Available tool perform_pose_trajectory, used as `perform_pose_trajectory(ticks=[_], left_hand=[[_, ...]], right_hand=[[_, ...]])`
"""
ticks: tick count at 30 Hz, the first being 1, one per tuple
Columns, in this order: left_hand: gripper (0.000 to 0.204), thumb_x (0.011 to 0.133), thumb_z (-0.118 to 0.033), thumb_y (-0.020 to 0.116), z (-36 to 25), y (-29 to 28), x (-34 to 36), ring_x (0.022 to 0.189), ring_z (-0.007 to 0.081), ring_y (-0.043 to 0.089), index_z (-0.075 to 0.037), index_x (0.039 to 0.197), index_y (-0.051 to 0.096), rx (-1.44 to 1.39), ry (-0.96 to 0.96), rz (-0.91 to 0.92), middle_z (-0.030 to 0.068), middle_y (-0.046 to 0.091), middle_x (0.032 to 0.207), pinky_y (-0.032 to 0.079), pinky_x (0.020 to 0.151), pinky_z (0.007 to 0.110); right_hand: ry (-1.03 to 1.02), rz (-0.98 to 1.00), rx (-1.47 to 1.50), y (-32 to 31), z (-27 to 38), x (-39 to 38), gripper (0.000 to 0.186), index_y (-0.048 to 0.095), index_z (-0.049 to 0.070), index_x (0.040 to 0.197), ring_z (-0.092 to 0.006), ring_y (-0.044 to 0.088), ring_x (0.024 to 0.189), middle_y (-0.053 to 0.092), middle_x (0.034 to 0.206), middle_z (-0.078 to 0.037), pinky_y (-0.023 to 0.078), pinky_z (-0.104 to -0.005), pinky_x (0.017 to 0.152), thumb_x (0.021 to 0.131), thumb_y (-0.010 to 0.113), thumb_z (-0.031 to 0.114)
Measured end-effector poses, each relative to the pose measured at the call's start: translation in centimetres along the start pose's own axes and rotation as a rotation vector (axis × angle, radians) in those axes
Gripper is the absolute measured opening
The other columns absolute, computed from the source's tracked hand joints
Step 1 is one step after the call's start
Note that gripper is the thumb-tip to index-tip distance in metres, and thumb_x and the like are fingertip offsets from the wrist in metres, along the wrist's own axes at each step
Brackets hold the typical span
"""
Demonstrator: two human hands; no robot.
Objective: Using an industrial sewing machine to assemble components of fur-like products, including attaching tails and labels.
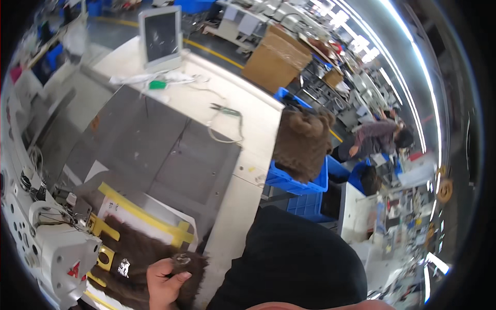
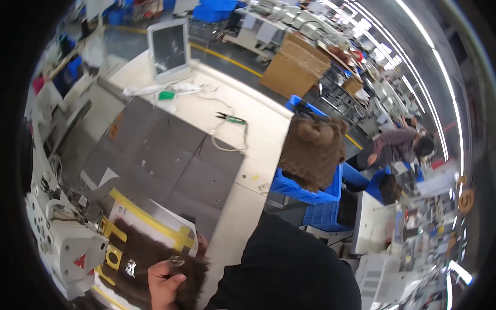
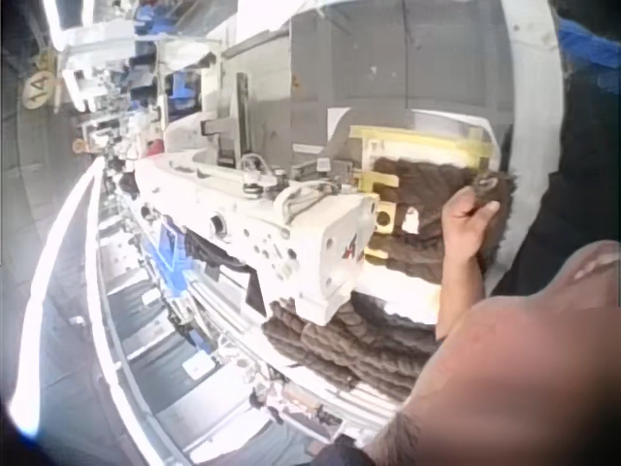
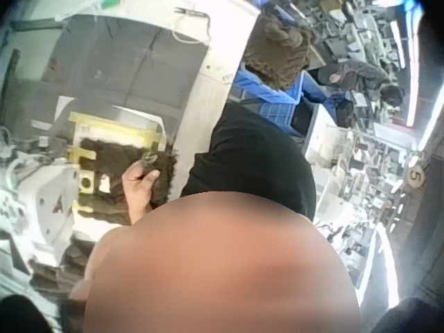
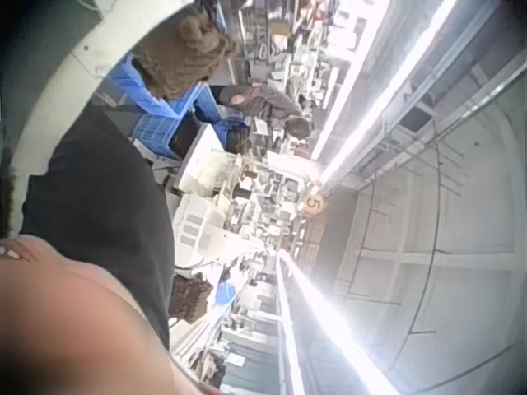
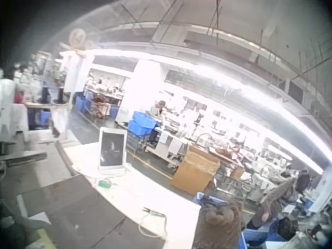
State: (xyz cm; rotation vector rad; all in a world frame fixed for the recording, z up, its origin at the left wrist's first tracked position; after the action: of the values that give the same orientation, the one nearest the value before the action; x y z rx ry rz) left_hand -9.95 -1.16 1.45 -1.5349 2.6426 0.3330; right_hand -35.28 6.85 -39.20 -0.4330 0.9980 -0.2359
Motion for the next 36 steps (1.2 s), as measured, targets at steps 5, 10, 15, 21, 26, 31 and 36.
perform_pose_trajectory(ticks=[5,10,15,21,26,31,36], left_hand=[[0.037,0.075,-0.011,0.089,1.1,-0.1,0.6,0.060,0.0128,0.040,0.000,0.068,0.054,-0.055,0.026,0.031,0.0016,0.043,0.063,0.035,0.055,0.031],[0.037,0.074,-0.013,0.089,2.6,0.2,-0.7,0.061,0.0109,0.043,0.001,0.066,0.055,0.052,-0.006,-0.065,0.0003,0.047,0.064,0.035,0.056,0.032],[0.039,0.072,-0.022,0.086,0.5,2.3,-0.4,0.062,0.0102,0.042,0.001,0.066,0.055,0.196,0.062,-0.109,0.0005,0.045,0.062,0.034,0.056,0.032],[0.025,0.082,-0.017,0.075,-2.5,4.5,-2.6,0.068,0.0178,0.049,0.003,0.079,0.061,0.697,0.230,-0.449,0.0077,0.054,0.071,0.044,0.065,0.035],[0.021,0.085,-0.016,0.078,-3.9,3.7,-4.7,0.076,0.0260,0.062,0.002,0.092,0.071,0.804,0.287,-0.626,0.0131,0.064,0.081,0.050,0.073,0.036],[0.011,0.082,-0.005,0.080,-4.5,3.3,-4.6,0.072,0.0228,0.060,0.001,0.085,0.071,0.511,0.315,-0.569,0.0103,0.062,0.077,0.049,0.068,0.033],[0.010,0.083,-0.008,0.080,-5.4,2.0,-4.1,0.070,0.0223,0.059,-0.001,0.087,0.074,0.525,0.359,-0.561,0.0090,0.062,0.075,0.047,0.065,0.034]], right_hand=[[-0.016,0.068,-0.029,-4.2,1.3,-1.2,0.054,0.067,0.004,0.131,-0.0344,0.056,0.132,0.061,0.140,-0.019,0.042,-0.0482,0.113,0.092,0.070,0.041],[-0.056,0.007,-0.084,-3.1,0.3,-0.1,0.053,0.069,0.003,0.127,-0.0358,0.059,0.128,0.064,0.135,-0.021,0.045,-0.0493,0.110,0.092,0.070,0.042],[-0.142,0.001,-0.155,-2.1,2.8,-3.2,0.052,0.071,0.002,0.124,-0.0372,0.062,0.123,0.067,0.129,-0.023,0.048,-0.0505,0.107,0.092,0.071,0.043],[-0.537,0.155,-0.417,-8.7,10.8,-20.0,0.046,0.074,-0.003,0.109,-0.0437,0.068,0.104,0.072,0.108,-0.027,0.054,-0.0519,0.093,0.095,0.067,0.040],[-0.748,-0.067,0.155,-19.7,17.2,-31.7,0.034,0.072,0.000,0.110,-0.0306,0.072,0.090,0.075,0.099,-0.016,0.056,-0.0406,0.079,0.093,0.074,0.030],[-0.614,-0.537,0.626,-29.9,22.6,-30.9,0.038,0.072,0.003,0.109,-0.0070,0.059,0.072,0.067,0.083,-0.004,0.049,-0.0252,0.066,0.083,0.087,0.026],[-0.794,-0.433,0.535,-34.3,26.7,-26.6,0.034,0.072,-0.001,0.108,-0.0045,0.059,0.074,0.061,0.092,0.001,0.048,-0.0216,0.063,0.080,0.088,0.008]])
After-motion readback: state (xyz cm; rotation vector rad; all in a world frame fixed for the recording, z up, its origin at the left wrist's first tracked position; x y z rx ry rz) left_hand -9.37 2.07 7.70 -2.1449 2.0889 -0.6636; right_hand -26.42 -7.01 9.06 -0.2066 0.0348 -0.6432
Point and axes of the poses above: each hand's wrist, its own x-axis towards the middle knuckle, its own y-axis out of the palm, z = x × y, the point moved 4 cm from there along x, towards the middle knuckle
